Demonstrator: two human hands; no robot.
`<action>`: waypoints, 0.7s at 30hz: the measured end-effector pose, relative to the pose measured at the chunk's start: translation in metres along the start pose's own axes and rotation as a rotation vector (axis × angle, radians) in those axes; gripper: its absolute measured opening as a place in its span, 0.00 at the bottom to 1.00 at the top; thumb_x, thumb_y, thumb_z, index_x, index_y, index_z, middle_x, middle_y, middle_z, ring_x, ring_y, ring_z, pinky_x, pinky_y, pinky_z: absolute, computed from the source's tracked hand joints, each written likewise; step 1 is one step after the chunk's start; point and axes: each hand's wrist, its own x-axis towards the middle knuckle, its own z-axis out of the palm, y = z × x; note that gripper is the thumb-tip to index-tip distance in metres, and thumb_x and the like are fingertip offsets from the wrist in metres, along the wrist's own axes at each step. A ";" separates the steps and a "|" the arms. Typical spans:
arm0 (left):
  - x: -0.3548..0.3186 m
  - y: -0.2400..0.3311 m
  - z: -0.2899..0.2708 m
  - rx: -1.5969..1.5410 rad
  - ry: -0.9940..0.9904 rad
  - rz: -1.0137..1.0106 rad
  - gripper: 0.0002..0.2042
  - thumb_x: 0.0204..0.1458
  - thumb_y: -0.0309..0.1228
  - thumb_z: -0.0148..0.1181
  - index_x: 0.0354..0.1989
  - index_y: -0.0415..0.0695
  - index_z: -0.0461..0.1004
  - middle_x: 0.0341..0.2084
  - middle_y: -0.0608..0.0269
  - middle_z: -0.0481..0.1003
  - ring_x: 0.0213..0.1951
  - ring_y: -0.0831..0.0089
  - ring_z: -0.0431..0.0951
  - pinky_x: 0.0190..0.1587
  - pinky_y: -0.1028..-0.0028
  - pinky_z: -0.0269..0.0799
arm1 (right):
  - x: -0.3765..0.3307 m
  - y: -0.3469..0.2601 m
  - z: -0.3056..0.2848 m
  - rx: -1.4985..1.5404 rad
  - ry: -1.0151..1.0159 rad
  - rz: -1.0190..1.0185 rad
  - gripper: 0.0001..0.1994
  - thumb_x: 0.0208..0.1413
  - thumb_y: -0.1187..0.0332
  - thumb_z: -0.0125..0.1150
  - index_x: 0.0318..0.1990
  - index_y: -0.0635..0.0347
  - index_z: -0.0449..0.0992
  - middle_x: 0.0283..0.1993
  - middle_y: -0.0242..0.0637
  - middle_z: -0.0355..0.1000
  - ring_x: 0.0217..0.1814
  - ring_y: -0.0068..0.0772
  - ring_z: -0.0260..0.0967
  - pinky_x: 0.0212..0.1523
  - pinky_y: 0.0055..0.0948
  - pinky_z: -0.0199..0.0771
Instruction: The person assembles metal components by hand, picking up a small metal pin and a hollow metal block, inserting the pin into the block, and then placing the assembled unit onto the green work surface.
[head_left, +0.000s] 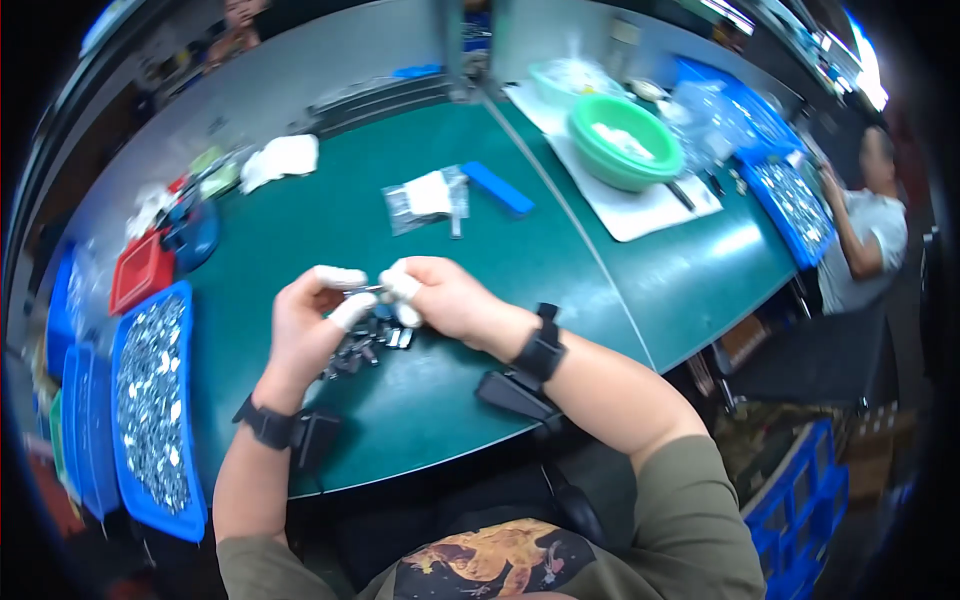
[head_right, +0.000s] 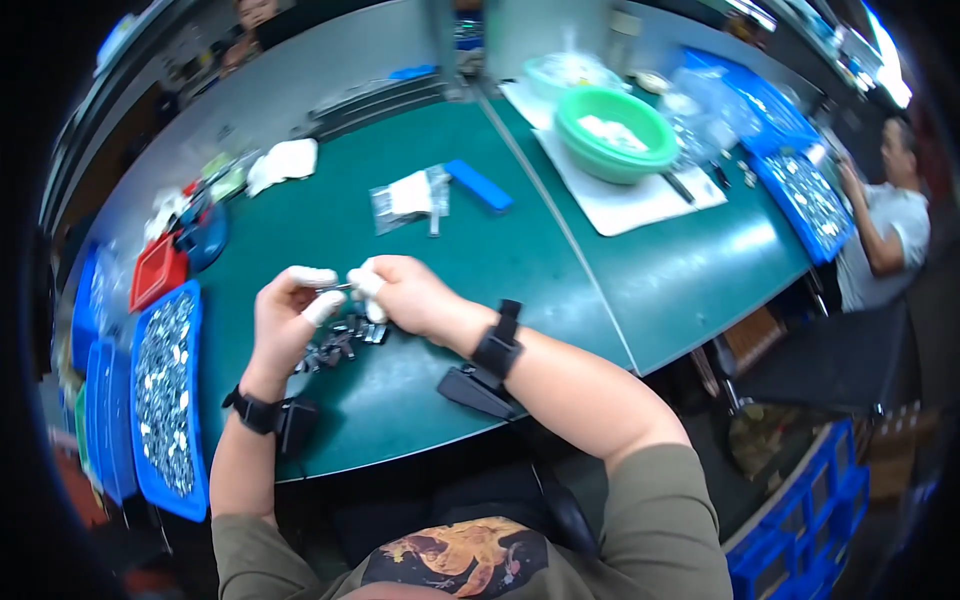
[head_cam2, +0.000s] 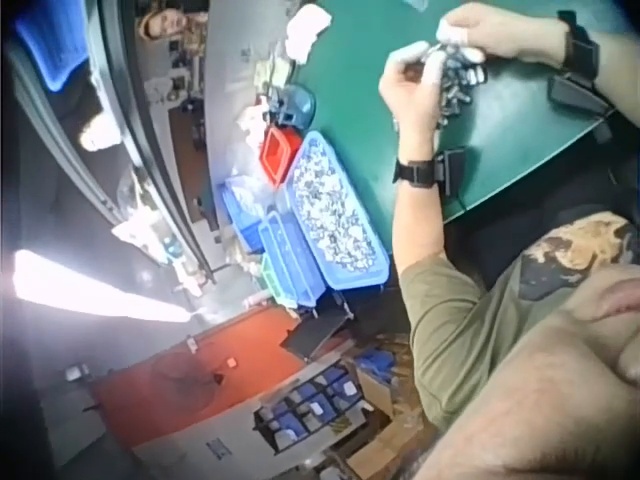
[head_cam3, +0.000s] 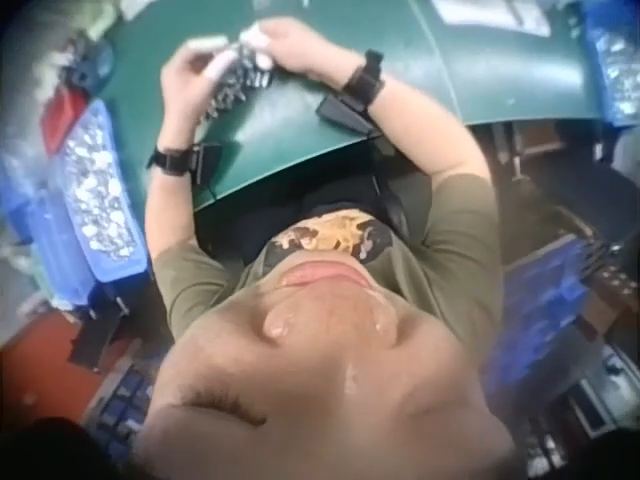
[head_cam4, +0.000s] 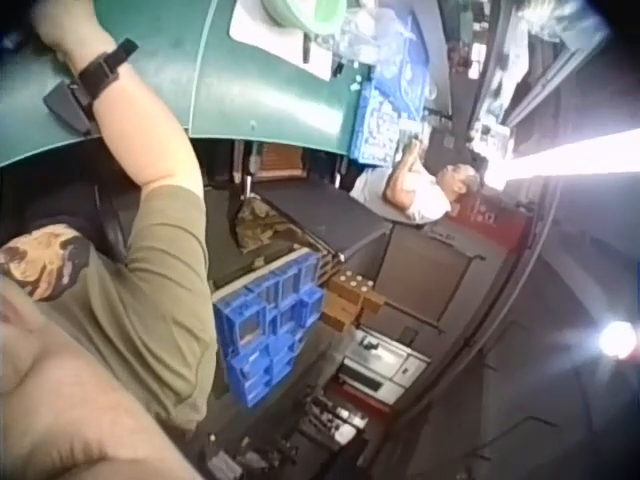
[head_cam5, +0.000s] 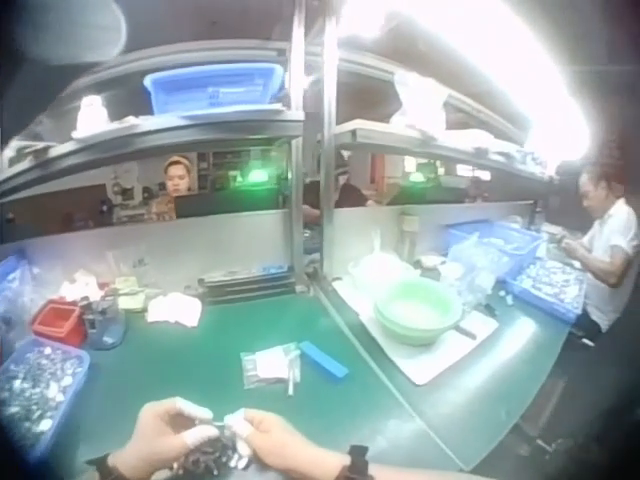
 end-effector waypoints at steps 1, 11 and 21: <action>0.001 -0.001 -0.001 0.006 0.016 -0.009 0.09 0.41 0.20 0.61 0.32 0.37 0.70 0.30 0.63 0.73 0.32 0.78 0.73 0.36 0.79 0.70 | -0.001 -0.003 0.002 -0.020 0.004 -0.001 0.09 0.57 0.64 0.46 0.29 0.57 0.68 0.22 0.24 0.63 0.23 0.15 0.58 0.24 0.17 0.59; 0.002 0.003 0.006 -0.099 0.032 -0.073 0.10 0.41 0.18 0.59 0.33 0.38 0.69 0.30 0.66 0.71 0.32 0.79 0.72 0.36 0.81 0.68 | 0.000 -0.002 0.001 -0.071 0.052 -0.233 0.09 0.55 0.64 0.48 0.31 0.61 0.68 0.24 0.26 0.65 0.23 0.15 0.58 0.25 0.18 0.61; -0.001 0.001 0.006 -0.029 -0.052 0.047 0.10 0.41 0.16 0.59 0.33 0.38 0.69 0.32 0.64 0.72 0.34 0.78 0.72 0.38 0.79 0.68 | 0.001 -0.002 0.001 -0.123 -0.007 -0.032 0.10 0.55 0.64 0.49 0.30 0.62 0.71 0.23 0.27 0.66 0.23 0.17 0.59 0.23 0.19 0.60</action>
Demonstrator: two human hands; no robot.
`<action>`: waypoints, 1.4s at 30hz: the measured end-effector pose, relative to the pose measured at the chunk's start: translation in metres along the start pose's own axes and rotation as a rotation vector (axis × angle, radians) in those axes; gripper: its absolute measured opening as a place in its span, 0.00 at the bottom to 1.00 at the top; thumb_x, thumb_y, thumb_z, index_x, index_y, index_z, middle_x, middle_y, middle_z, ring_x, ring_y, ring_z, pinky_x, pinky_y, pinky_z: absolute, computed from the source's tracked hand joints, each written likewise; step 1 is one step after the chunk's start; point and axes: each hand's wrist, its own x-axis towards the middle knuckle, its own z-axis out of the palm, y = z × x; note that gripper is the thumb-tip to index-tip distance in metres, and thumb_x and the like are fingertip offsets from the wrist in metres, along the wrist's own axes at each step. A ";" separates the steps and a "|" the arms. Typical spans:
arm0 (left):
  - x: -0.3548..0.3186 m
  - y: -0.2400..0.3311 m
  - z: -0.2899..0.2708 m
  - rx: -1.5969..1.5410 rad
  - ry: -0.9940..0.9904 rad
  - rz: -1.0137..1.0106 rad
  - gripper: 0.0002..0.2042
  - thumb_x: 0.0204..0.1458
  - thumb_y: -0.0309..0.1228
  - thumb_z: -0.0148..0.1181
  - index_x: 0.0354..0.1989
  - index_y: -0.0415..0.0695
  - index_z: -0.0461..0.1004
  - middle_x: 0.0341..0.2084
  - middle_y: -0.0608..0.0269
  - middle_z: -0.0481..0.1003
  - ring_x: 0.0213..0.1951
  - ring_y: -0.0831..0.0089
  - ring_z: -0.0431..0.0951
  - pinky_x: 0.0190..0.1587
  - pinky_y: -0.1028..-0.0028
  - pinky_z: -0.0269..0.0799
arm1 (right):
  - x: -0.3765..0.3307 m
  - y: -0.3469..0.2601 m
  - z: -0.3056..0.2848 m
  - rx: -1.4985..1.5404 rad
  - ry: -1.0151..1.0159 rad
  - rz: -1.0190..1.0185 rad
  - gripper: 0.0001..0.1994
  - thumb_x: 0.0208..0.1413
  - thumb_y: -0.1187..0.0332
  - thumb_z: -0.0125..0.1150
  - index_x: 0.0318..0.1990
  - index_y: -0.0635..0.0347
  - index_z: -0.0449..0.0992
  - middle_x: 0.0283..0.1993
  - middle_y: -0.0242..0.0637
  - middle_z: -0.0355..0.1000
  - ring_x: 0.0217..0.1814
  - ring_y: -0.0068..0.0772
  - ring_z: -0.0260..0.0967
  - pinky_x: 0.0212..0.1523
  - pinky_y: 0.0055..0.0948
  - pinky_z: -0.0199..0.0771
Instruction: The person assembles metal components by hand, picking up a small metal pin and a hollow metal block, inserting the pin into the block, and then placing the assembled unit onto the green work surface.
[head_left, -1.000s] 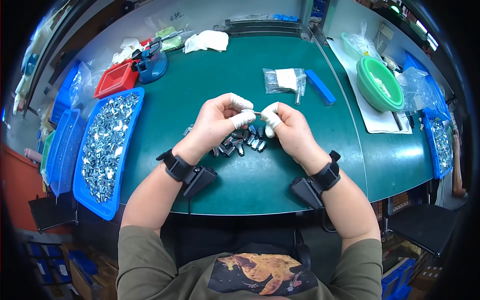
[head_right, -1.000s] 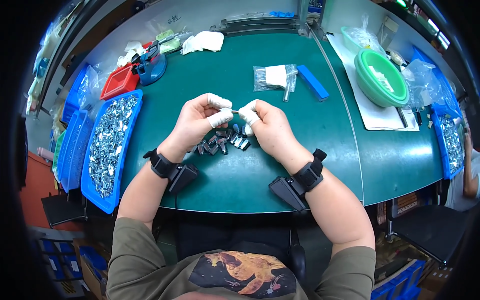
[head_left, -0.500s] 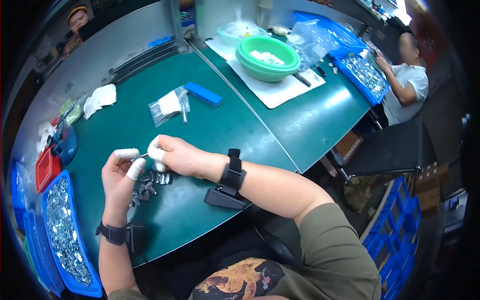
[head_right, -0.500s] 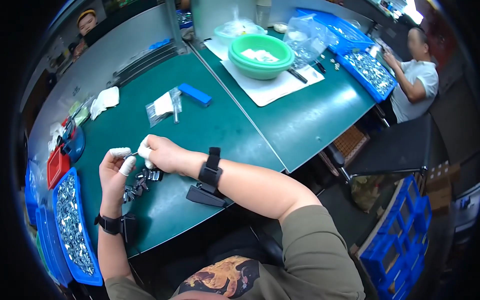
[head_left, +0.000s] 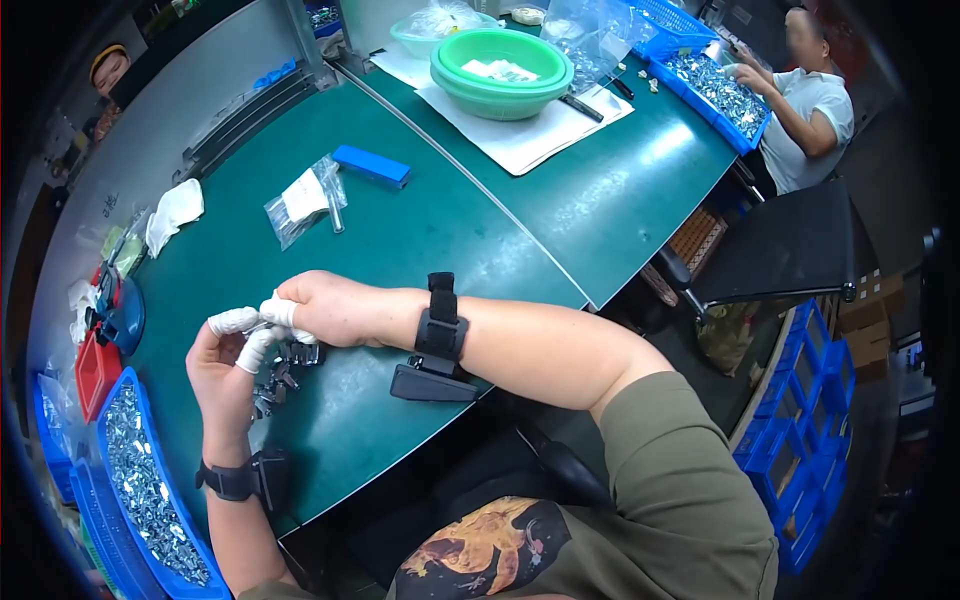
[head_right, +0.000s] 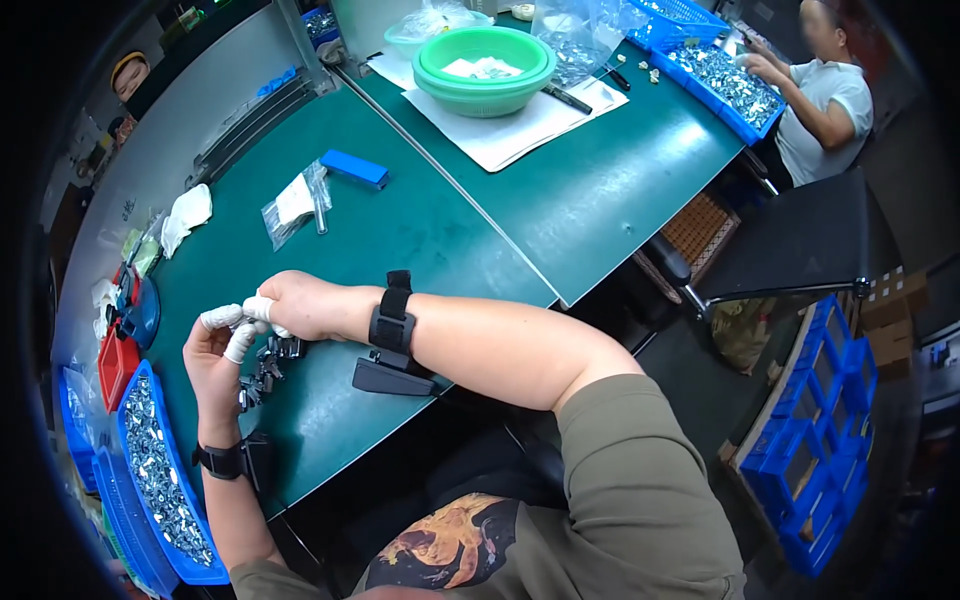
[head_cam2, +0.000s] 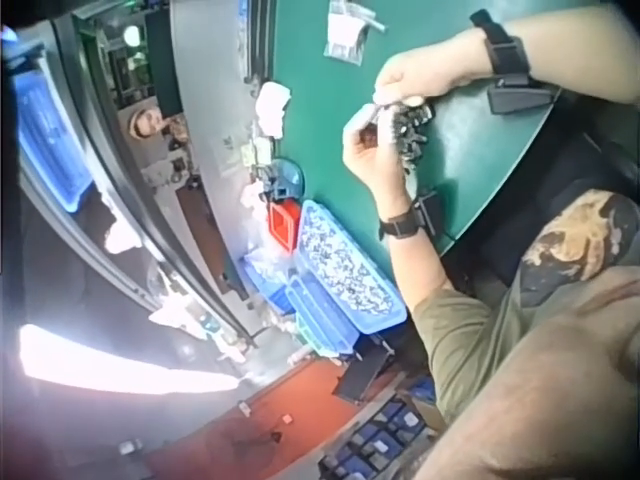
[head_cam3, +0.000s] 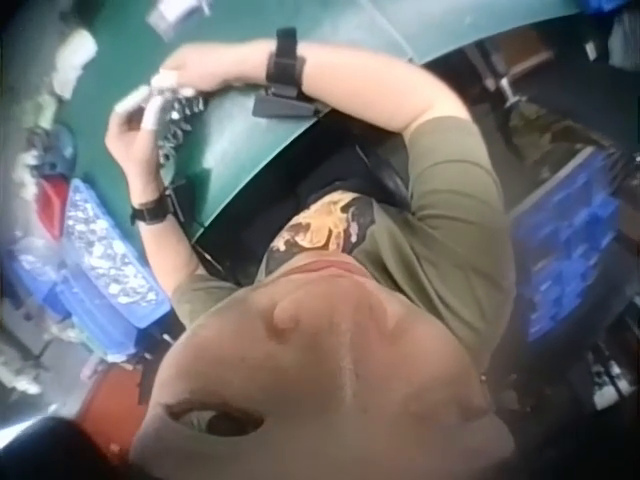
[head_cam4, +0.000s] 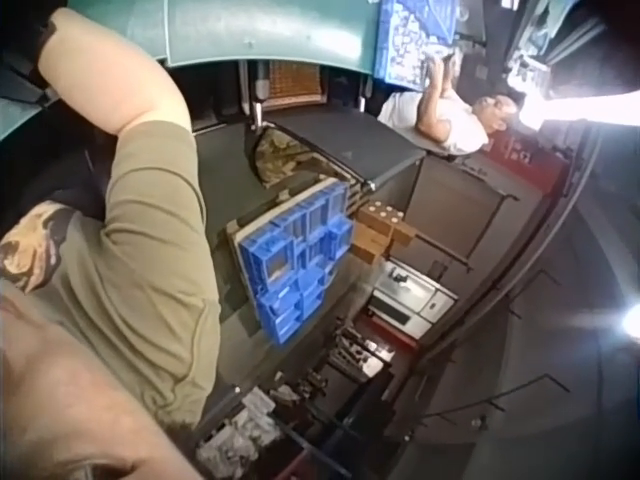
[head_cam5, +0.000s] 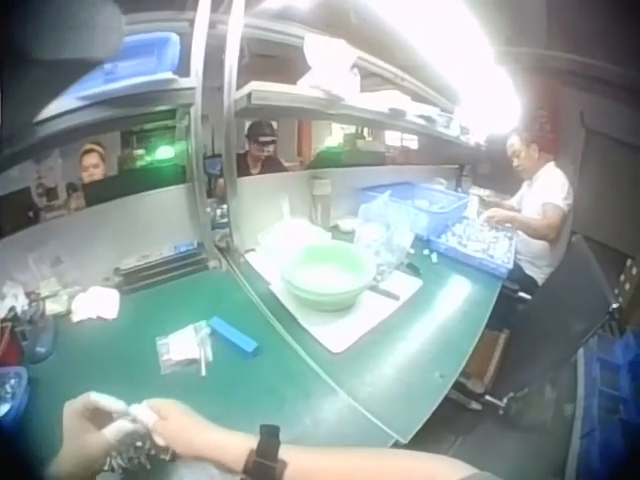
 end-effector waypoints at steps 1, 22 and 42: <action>0.001 0.001 0.000 -0.015 0.026 -0.050 0.10 0.41 0.16 0.59 0.33 0.38 0.69 0.31 0.64 0.72 0.34 0.78 0.72 0.38 0.79 0.69 | -0.001 0.003 -0.001 -0.024 0.040 -0.069 0.11 0.55 0.64 0.49 0.29 0.62 0.71 0.22 0.27 0.66 0.22 0.17 0.59 0.22 0.19 0.60; 0.022 -0.038 -0.104 0.005 0.805 -0.024 0.11 0.42 0.23 0.61 0.35 0.40 0.70 0.30 0.64 0.72 0.31 0.78 0.72 0.34 0.80 0.67 | -0.004 -0.002 -0.014 -0.038 0.232 0.069 0.13 0.57 0.60 0.44 0.31 0.57 0.71 0.17 0.20 0.59 0.16 0.11 0.48 0.17 0.14 0.46; 0.003 -0.003 -0.088 0.756 -0.321 -0.361 0.10 0.42 0.31 0.63 0.28 0.38 0.72 0.22 0.63 0.72 0.26 0.76 0.71 0.29 0.77 0.67 | -0.001 -0.008 -0.007 -0.030 0.270 0.127 0.11 0.58 0.62 0.45 0.34 0.60 0.70 0.18 0.22 0.58 0.16 0.10 0.46 0.15 0.13 0.43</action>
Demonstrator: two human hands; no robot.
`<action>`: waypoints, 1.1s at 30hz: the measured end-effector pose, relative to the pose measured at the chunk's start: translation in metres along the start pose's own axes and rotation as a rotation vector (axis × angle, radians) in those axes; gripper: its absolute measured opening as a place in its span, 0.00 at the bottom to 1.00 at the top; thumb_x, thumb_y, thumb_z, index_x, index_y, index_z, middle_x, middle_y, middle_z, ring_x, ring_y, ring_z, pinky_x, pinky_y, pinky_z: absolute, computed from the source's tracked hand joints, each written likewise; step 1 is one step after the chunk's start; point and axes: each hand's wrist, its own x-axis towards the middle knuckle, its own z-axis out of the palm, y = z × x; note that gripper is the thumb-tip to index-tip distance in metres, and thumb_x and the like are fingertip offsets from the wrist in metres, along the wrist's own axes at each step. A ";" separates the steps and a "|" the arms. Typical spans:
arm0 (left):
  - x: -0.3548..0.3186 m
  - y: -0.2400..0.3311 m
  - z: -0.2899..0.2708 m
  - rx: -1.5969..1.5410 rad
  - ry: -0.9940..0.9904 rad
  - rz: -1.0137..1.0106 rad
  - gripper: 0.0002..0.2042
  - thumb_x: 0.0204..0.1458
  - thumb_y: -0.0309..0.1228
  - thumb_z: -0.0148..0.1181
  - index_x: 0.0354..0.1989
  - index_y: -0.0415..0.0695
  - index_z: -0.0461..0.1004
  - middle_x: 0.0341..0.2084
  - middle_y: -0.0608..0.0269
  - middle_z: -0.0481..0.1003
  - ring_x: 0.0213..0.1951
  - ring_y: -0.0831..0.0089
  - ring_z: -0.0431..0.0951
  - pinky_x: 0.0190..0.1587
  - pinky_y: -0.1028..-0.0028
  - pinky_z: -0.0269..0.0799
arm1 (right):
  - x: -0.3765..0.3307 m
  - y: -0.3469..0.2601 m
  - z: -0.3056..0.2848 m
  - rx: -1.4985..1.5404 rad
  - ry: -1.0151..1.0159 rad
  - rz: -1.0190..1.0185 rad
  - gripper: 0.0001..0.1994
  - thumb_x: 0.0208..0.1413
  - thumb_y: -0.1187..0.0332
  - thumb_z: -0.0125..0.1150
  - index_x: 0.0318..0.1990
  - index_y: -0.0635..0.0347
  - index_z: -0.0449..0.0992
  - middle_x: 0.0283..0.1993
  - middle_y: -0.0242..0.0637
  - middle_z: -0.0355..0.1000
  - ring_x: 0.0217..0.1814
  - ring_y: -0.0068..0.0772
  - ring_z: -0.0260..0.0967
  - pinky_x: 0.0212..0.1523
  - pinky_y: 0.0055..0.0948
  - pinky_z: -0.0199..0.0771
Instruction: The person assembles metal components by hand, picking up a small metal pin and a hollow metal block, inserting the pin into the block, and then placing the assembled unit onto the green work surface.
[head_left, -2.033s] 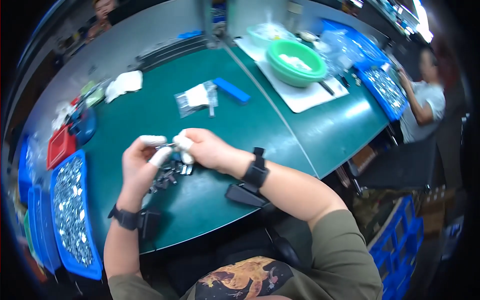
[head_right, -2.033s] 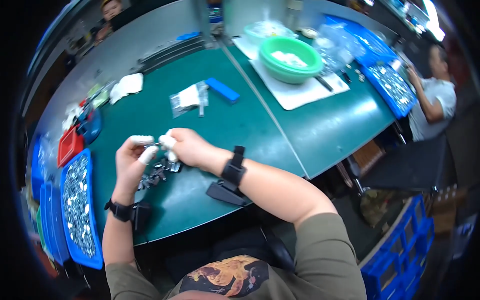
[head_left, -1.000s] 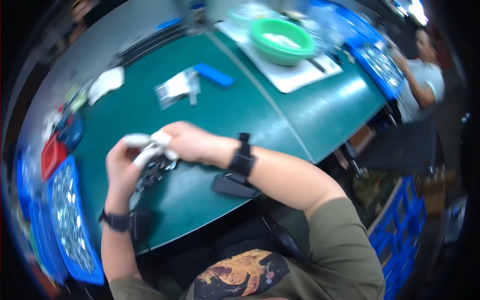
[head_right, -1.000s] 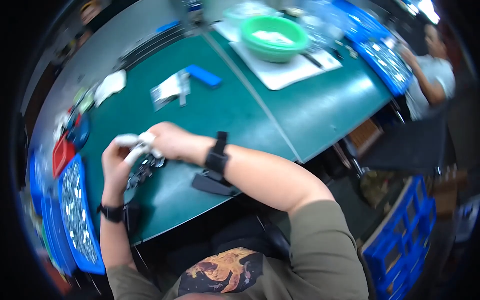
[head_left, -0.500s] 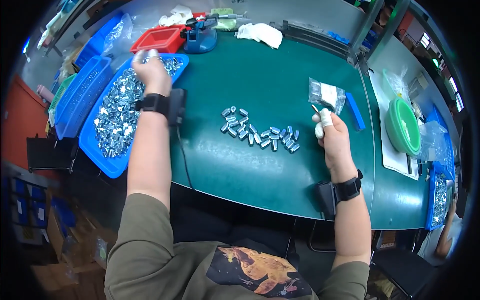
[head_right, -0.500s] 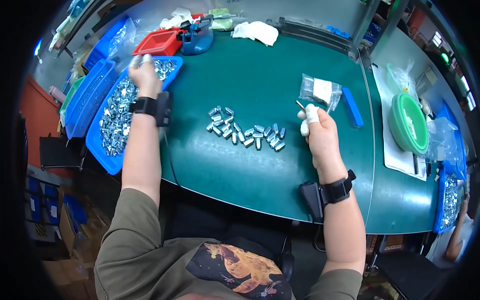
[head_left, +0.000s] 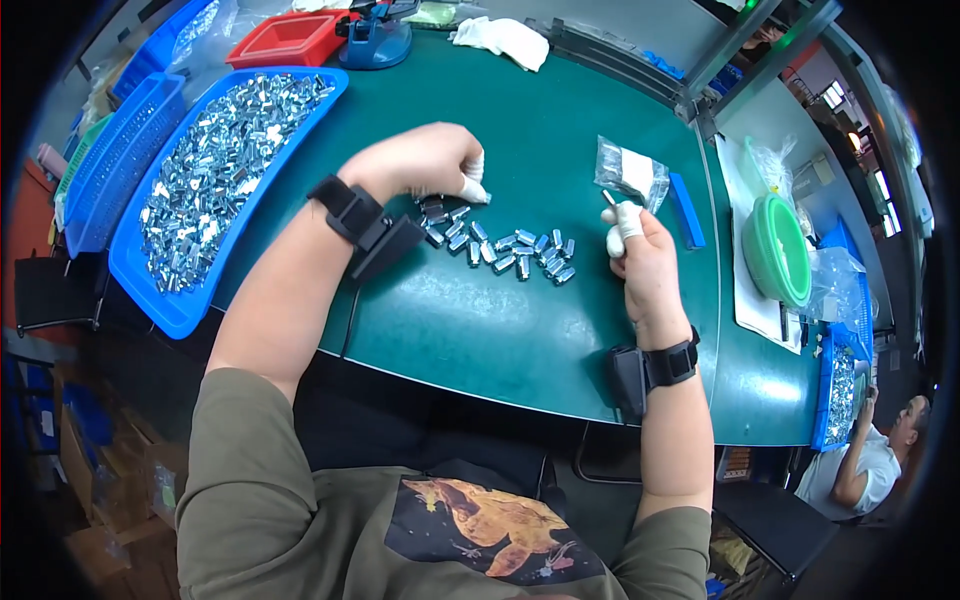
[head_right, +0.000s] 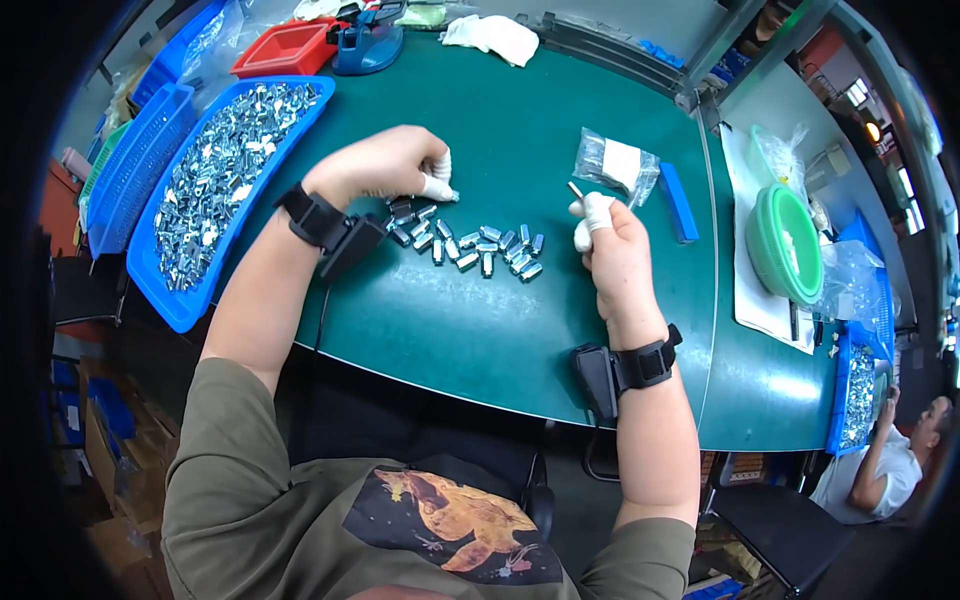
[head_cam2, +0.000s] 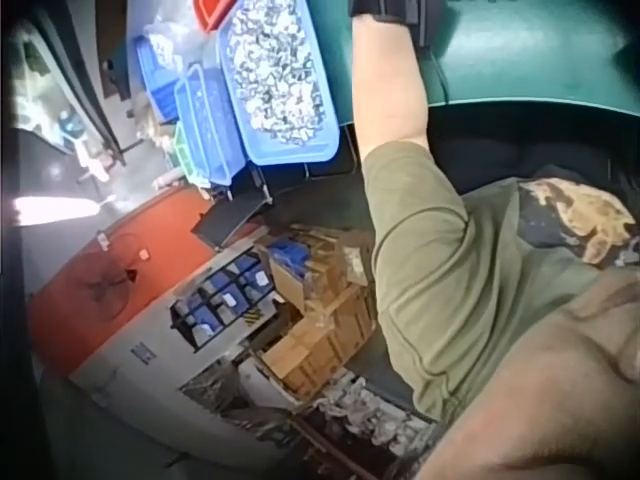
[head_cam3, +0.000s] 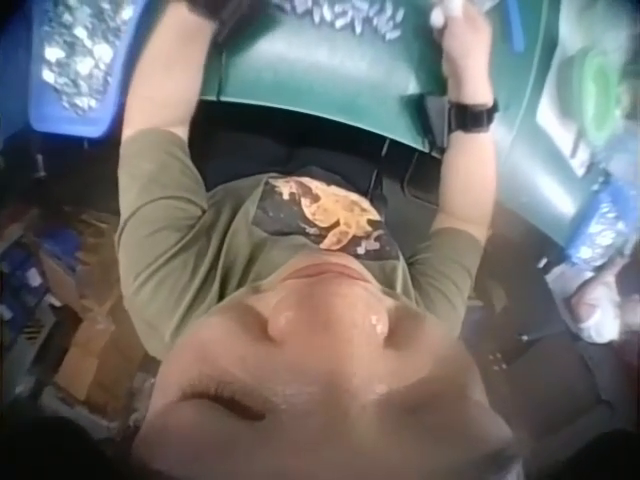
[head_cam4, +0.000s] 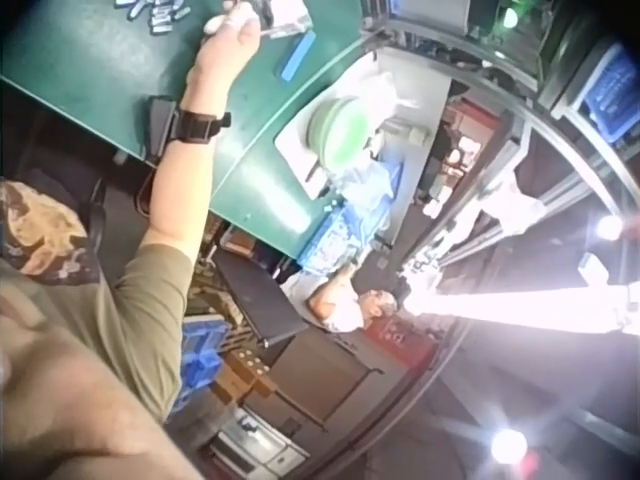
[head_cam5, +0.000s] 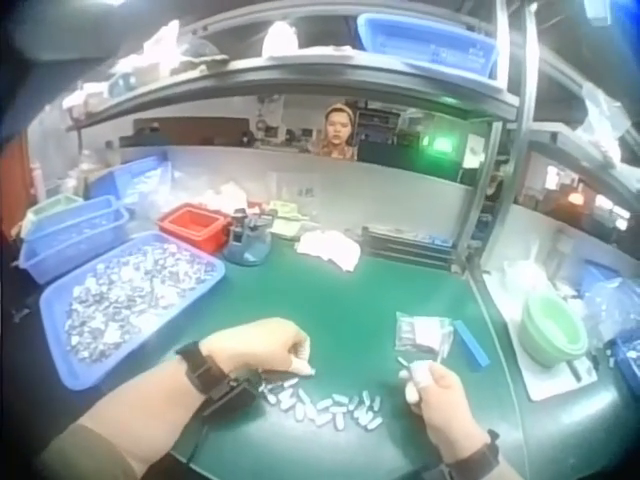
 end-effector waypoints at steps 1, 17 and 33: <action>0.004 0.002 0.005 0.019 0.022 0.007 0.10 0.42 0.31 0.62 0.26 0.38 0.72 0.20 0.64 0.72 0.25 0.76 0.71 0.29 0.77 0.67 | 0.000 0.000 0.001 0.003 -0.012 0.004 0.11 0.57 0.62 0.46 0.34 0.60 0.70 0.18 0.22 0.59 0.16 0.10 0.47 0.16 0.13 0.43; 0.019 0.043 0.048 -0.882 0.252 0.389 0.04 0.45 0.20 0.57 0.29 0.37 0.68 0.24 0.66 0.70 0.29 0.78 0.72 0.33 0.79 0.69 | -0.002 0.002 0.007 -0.093 -0.182 -0.152 0.06 0.56 0.68 0.47 0.34 0.59 0.69 0.22 0.21 0.62 0.20 0.09 0.52 0.20 0.11 0.49; 0.005 0.062 0.052 -0.662 0.391 0.579 0.07 0.38 0.22 0.62 0.28 0.41 0.73 0.27 0.66 0.72 0.30 0.78 0.72 0.34 0.78 0.69 | -0.015 -0.007 0.012 0.124 -0.267 0.059 0.12 0.57 0.61 0.46 0.29 0.58 0.70 0.21 0.20 0.61 0.18 0.10 0.50 0.18 0.12 0.48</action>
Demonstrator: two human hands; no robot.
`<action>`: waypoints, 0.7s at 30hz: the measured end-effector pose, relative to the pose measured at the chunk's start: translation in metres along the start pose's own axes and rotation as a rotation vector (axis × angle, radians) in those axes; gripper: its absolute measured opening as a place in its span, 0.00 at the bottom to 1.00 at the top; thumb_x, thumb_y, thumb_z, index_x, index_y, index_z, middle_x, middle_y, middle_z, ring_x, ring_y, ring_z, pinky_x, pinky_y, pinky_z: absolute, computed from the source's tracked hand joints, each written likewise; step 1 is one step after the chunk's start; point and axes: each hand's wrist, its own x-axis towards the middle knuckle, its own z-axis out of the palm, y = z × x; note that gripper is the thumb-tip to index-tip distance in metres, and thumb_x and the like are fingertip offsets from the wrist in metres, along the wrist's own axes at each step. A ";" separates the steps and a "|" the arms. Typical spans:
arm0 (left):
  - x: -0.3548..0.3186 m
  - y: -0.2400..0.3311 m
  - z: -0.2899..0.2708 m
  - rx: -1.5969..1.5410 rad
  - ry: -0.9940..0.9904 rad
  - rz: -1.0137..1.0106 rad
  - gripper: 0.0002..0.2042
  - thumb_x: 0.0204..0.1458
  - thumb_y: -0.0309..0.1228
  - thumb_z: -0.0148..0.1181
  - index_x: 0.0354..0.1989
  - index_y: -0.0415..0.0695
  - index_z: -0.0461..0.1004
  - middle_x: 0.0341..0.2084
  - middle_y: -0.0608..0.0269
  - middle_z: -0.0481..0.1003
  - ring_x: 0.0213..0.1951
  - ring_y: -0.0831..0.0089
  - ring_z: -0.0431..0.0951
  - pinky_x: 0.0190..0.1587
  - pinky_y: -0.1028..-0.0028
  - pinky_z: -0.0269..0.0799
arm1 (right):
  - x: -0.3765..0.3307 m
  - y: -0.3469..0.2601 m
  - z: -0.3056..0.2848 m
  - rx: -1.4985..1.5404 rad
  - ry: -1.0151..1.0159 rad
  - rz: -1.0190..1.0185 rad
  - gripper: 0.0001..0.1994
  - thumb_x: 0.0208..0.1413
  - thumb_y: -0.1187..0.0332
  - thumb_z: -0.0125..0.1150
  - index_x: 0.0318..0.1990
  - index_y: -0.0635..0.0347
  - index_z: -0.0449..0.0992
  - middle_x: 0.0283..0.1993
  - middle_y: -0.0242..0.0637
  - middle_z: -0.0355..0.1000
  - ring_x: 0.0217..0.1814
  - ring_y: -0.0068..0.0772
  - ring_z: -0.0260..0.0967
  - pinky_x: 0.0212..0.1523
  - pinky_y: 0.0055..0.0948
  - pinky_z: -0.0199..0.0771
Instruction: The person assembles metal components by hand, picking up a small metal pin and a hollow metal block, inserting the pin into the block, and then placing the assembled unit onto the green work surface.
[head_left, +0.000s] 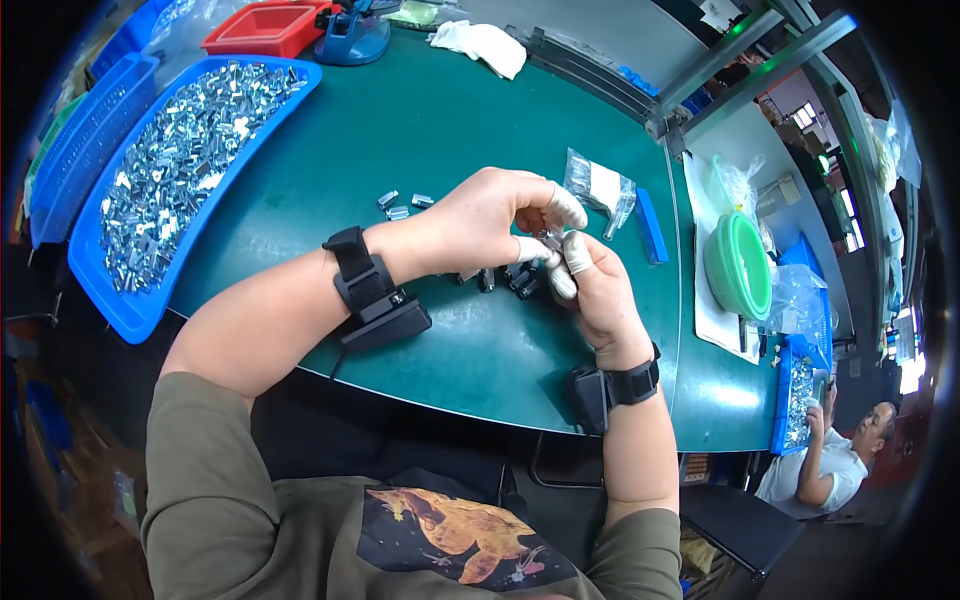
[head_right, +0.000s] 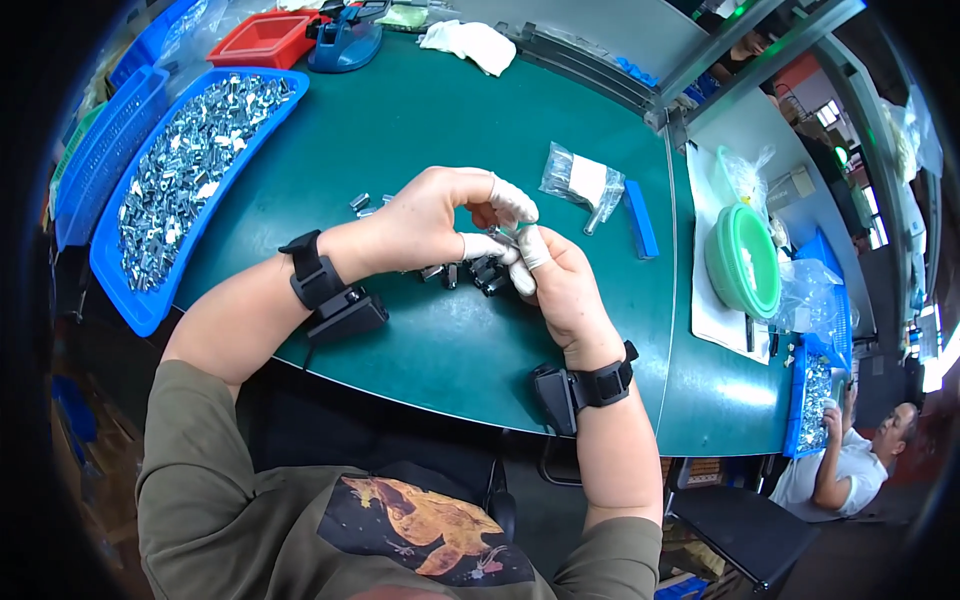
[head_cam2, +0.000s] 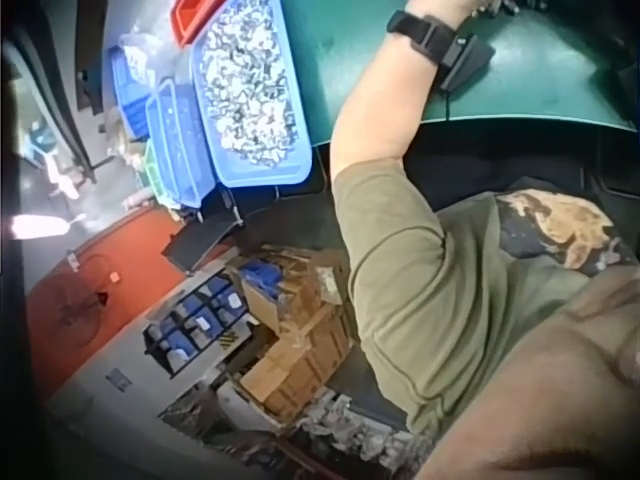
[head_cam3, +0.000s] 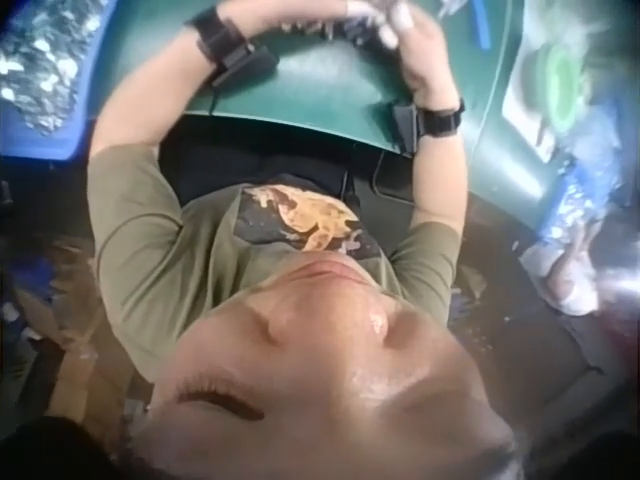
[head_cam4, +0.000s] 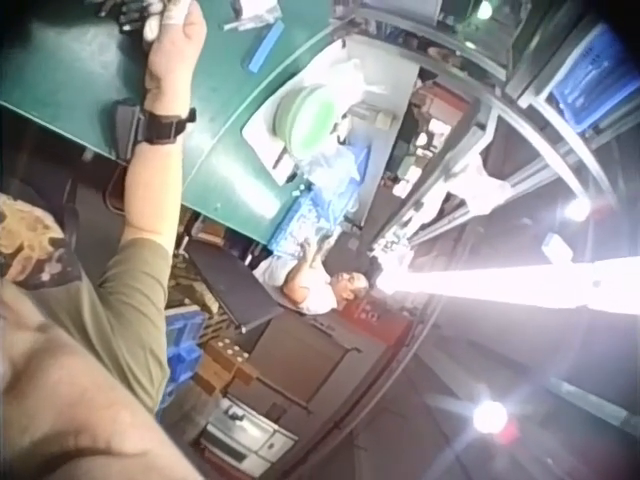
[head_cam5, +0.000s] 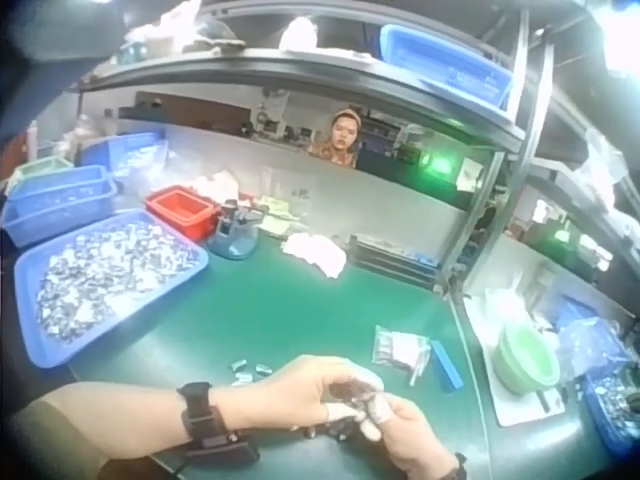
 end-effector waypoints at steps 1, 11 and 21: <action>-0.002 -0.002 0.000 -0.008 0.008 -0.004 0.07 0.38 0.22 0.62 0.28 0.41 0.73 0.27 0.66 0.72 0.30 0.78 0.72 0.34 0.78 0.69 | 0.001 0.002 -0.001 -0.006 -0.001 0.009 0.12 0.57 0.61 0.46 0.29 0.58 0.70 0.21 0.20 0.61 0.18 0.10 0.50 0.18 0.12 0.48; 0.000 -0.028 -0.029 0.012 0.056 -0.292 0.11 0.42 0.25 0.59 0.36 0.43 0.72 0.25 0.63 0.72 0.27 0.76 0.71 0.30 0.78 0.68 | 0.011 0.001 -0.018 -0.061 0.163 -0.021 0.11 0.58 0.61 0.45 0.32 0.58 0.70 0.19 0.21 0.59 0.16 0.11 0.49 0.15 0.13 0.47; 0.008 -0.007 0.000 0.701 -0.389 -0.152 0.07 0.41 0.25 0.56 0.29 0.37 0.73 0.24 0.54 0.72 0.29 0.62 0.72 0.32 0.71 0.67 | 0.015 0.004 -0.018 -0.074 0.196 -0.073 0.09 0.56 0.63 0.47 0.32 0.57 0.71 0.20 0.21 0.59 0.17 0.11 0.49 0.16 0.13 0.47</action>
